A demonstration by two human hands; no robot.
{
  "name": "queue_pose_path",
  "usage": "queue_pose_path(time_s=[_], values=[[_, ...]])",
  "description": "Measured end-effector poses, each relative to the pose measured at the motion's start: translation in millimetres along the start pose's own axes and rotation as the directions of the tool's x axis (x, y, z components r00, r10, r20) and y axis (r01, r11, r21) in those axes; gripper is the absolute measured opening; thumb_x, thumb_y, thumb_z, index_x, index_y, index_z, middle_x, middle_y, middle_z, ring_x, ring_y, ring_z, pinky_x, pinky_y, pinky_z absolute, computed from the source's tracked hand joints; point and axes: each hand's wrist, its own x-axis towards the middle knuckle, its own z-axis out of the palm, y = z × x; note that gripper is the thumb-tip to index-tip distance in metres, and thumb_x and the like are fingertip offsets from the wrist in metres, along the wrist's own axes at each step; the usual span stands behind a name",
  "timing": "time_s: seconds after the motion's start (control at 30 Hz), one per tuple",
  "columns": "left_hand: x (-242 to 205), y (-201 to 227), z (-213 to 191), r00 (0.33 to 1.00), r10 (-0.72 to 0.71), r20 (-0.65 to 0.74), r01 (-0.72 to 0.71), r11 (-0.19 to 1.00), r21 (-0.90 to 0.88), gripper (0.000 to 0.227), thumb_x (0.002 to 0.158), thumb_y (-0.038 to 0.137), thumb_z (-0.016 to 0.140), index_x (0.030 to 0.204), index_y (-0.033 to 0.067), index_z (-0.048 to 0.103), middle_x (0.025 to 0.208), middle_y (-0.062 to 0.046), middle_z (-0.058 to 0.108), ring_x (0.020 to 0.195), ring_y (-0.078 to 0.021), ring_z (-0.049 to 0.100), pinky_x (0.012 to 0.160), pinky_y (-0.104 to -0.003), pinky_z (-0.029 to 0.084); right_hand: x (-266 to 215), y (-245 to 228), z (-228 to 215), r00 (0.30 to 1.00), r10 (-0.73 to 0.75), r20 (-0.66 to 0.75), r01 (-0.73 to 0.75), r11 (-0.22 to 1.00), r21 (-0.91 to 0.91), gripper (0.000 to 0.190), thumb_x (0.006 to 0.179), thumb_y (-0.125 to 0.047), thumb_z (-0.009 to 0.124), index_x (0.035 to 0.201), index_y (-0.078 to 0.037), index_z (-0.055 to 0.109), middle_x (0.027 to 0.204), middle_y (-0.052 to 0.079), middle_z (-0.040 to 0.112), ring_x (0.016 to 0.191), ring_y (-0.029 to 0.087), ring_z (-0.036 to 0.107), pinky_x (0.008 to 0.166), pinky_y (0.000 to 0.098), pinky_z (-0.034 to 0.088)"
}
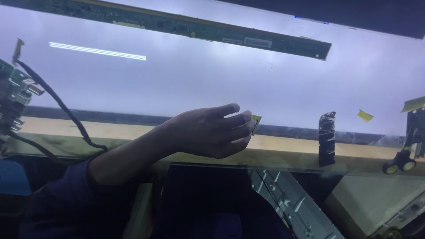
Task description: Repairing a TV panel by bonding or replacing COF (Chip on Film) connectors using a heat gun and manual alignment.
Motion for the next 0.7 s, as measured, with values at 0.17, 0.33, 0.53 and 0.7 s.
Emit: queue_pose_path(time_s=[0.17,0.33,0.53,0.7], values=[[-3.7,-3.3,2.0,0.999,0.038,-0.003,-0.037,0.992,0.122,0.015,0.092,0.019,0.059,0.084,0.0096,0.068,0.093,-0.008,0.067,0.096,-0.0224,0.064,0.086,-0.034,0.049,-14.5,-32.5,58.4,0.999,-0.024,-0.022,0.026,0.995,0.095,0.017,0.086,-0.001,0.067,0.07,-0.001,0.06,0.067,0.012,0.054,0.064,0.024,0.047,0.075,0.0393,0.038],[-7.1,-4.2,7.2,0.999,0.042,-0.029,-0.035,0.975,0.219,0.03,0.101,0.027,0.045,0.093,0.008,0.068,0.098,-0.006,0.067,0.096,-0.0188,0.061,0.086,-0.029,0.048,-33.7,-62.5,113.5,0.993,-0.108,0.055,0.101,0.989,0.106,0.012,0.078,-0.002,0.074,0.071,-0.007,0.065,0.069,0.009,0.061,0.063,0.022,0.054,0.073,0.0377,0.043],[-7.2,-2.3,7.0,0.997,0.057,-0.06,-0.043,0.977,0.207,0.026,0.096,0.015,0.052,0.074,0.0143,0.064,0.086,-0.003,0.065,0.094,-0.0202,0.06,0.08,-0.03,0.046,-28.4,-66.7,121.8,0.96,-0.173,0.22,0.183,0.983,-0.028,0.012,0.084,-0.009,0.07,0.075,-0.004,0.065,0.078,0.01,0.065,0.077,0.028,0.055,0.077,0.0391,0.043],[-8.2,-1.8,8.5,0.998,0.06,-0.03,-0.051,0.968,0.247,0.027,0.098,0.02,0.048,0.08,0.0122,0.066,0.092,-0.005,0.069,0.095,-0.0194,0.061,0.082,-0.03,0.046,-26.0,-69.5,125.4,0.966,-0.203,0.159,0.217,0.973,-0.078,0.013,0.081,-0.005,0.066,0.069,-0.004,0.062,0.068,0.01,0.059,0.066,0.027,0.051,0.068,0.0381,0.042]])
